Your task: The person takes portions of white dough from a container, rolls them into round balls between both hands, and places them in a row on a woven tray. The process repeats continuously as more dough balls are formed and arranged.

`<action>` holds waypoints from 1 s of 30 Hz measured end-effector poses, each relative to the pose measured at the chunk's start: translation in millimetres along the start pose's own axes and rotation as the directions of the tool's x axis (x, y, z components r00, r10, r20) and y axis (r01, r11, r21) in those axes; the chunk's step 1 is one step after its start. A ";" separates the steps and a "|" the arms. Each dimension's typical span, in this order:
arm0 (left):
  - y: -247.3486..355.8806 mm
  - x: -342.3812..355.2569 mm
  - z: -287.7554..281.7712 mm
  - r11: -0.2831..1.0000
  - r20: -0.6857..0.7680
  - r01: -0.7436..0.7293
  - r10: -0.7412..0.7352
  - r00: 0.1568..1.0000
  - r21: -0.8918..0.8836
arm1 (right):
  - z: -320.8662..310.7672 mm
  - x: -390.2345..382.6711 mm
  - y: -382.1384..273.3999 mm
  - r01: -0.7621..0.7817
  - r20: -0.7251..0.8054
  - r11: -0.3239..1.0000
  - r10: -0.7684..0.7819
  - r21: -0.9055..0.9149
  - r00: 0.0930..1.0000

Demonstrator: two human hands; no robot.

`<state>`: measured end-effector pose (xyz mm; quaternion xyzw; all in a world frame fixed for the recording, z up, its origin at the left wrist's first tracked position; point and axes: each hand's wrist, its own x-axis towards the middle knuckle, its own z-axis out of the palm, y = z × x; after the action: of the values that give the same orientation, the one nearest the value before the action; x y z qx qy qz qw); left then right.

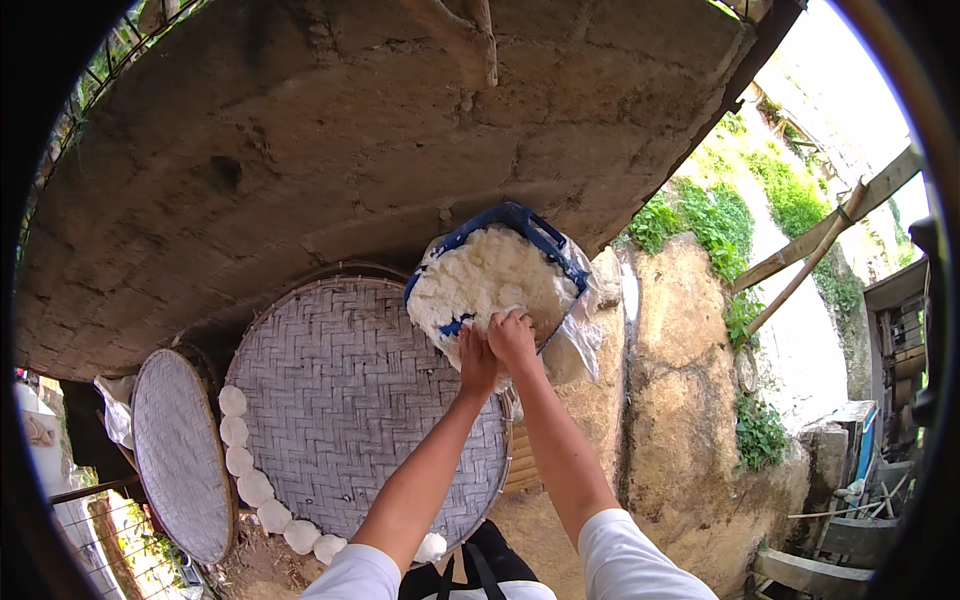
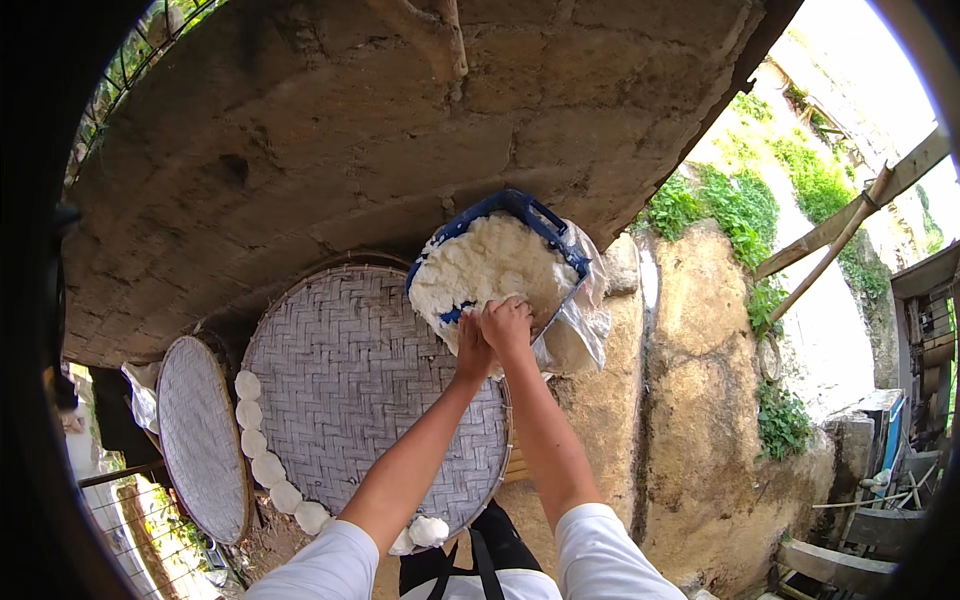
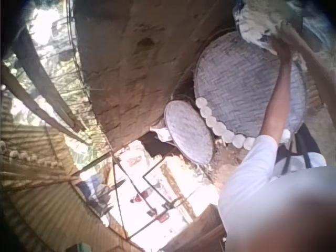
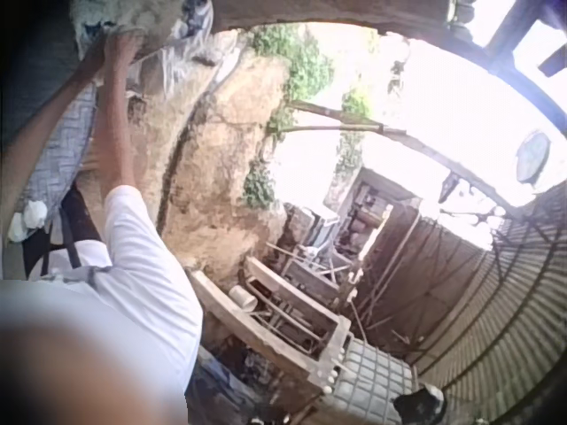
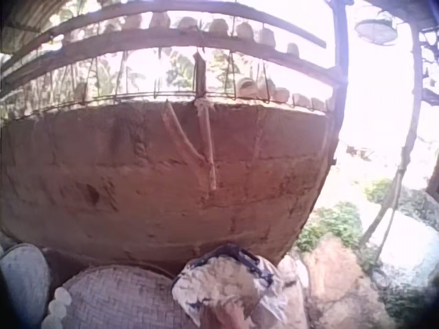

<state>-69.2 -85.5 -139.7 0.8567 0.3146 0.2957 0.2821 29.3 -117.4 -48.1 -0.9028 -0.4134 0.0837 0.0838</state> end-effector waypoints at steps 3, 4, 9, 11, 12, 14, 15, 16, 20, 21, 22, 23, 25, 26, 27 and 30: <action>-0.7 5.7 19.3 0.995 -0.191 0.003 -0.023 0.981 -0.103 | 17.4 1.1 -1.8 -0.168 -0.141 0.901 0.242 0.401 0.960; 1.1 10.1 19.5 0.855 0.045 0.330 -0.342 0.939 -0.400 | 21.4 2.1 -2.5 -0.327 -0.046 0.661 0.480 0.675 0.876; 17.8 39.0 -9.7 0.242 0.361 0.615 -0.629 0.688 -0.751 | 8.2 5.3 -3.4 -0.277 0.150 0.439 0.301 0.855 0.942; 23.0 50.8 -22.0 0.002 0.459 0.595 -0.635 0.622 -0.804 | -7.8 2.8 -4.7 -0.197 0.119 0.512 0.181 0.836 0.976; 24.5 56.0 -26.2 -0.116 0.502 0.575 -0.644 0.577 -0.810 | -16.3 1.9 -4.8 -0.128 0.058 0.558 0.141 0.820 0.988; 25.1 65.4 -30.2 -0.293 0.593 0.536 -0.579 0.559 -0.792 | -28.8 2.1 -4.4 -0.042 -0.045 0.652 0.116 0.757 0.992; 24.6 68.7 -30.5 -0.406 0.660 0.533 -0.582 0.476 -0.743 | -32.3 3.9 -3.6 -0.024 -0.092 0.701 0.127 0.712 0.988; 23.8 71.6 -30.4 -0.184 0.579 0.614 -0.610 0.541 -0.767 | -34.6 7.8 -1.2 -0.012 -0.108 0.740 0.113 0.672 0.988; 19.8 71.9 -31.9 0.716 0.220 0.546 -0.504 0.835 -0.435 | -28.3 38.2 15.0 0.051 -0.249 0.887 0.074 0.459 0.966; 18.9 69.2 -33.8 0.866 0.186 0.423 -0.385 0.904 -0.267 | -24.5 46.8 19.8 0.178 -0.183 0.837 -0.096 0.518 0.979; 17.9 64.7 -37.7 0.786 0.297 0.510 -0.424 0.856 -0.348 | -20.8 54.7 24.3 0.249 -0.144 0.784 -0.203 0.569 0.968; 17.2 59.7 -41.9 0.783 0.243 0.478 -0.412 0.878 -0.399 | -17.0 60.3 27.8 0.281 -0.068 0.737 -0.306 0.615 0.950; 15.8 46.1 -53.4 0.753 0.131 0.423 -0.418 0.899 -0.504 | -11.3 63.8 31.6 0.179 0.124 0.787 -0.307 0.590 0.944; 15.2 38.5 -60.1 0.769 0.089 0.459 -0.472 0.877 -0.444 | -9.7 60.8 31.2 0.119 0.214 0.825 -0.278 0.552 0.937; 14.8 31.2 -66.6 0.701 0.064 0.444 -0.497 0.866 -0.557 | -8.2 56.3 29.6 0.076 0.265 0.851 -0.246 0.520 0.932; 13.5 12.0 -82.4 0.422 0.164 0.530 -0.648 0.744 -0.735 | -4.0 31.6 18.1 0.396 0.000 0.859 -0.418 0.324 0.908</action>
<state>-113.1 -61.2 -71.8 0.4731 0.4646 0.3398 0.6670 63.8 -105.4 -50.8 -0.7662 -0.5787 0.1609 0.2286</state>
